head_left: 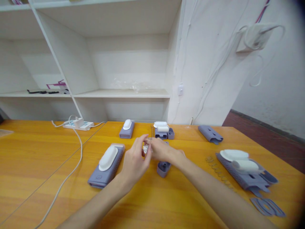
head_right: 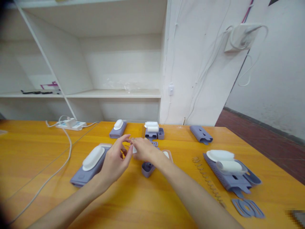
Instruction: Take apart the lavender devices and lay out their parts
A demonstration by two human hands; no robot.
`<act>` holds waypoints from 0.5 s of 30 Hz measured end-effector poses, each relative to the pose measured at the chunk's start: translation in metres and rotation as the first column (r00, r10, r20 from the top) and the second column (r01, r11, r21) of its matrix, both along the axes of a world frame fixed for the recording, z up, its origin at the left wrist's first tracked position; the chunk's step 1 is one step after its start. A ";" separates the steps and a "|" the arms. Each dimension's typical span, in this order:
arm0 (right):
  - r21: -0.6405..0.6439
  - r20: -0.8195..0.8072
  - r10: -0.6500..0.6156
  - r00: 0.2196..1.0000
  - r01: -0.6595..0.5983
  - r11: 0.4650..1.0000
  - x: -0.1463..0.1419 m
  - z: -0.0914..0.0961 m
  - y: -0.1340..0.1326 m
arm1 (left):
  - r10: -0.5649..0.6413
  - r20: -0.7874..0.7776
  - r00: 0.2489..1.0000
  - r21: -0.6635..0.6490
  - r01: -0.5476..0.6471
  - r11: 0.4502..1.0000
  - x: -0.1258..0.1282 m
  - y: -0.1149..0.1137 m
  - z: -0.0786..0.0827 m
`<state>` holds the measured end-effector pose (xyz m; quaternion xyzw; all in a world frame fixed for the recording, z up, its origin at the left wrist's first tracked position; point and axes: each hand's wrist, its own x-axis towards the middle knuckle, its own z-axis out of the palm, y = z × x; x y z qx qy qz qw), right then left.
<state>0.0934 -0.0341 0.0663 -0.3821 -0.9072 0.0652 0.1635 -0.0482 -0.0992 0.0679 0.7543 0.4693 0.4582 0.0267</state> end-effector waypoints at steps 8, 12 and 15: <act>0.265 0.007 -0.393 0.920 0.377 0.888 0.144 0.044 0.028 | 0.049 -0.314 0.948 -0.159 -0.103 0.982 -0.017 0.006 -0.025; 0.381 0.183 -0.702 0.688 0.609 0.696 0.227 0.042 0.047 | 0.013 -0.448 0.894 -0.259 -0.143 0.955 -0.017 0.017 -0.040; 0.370 0.263 -0.833 0.486 0.747 0.552 0.267 0.032 0.052 | -0.013 -0.495 0.869 -0.303 -0.159 0.940 -0.012 0.020 -0.048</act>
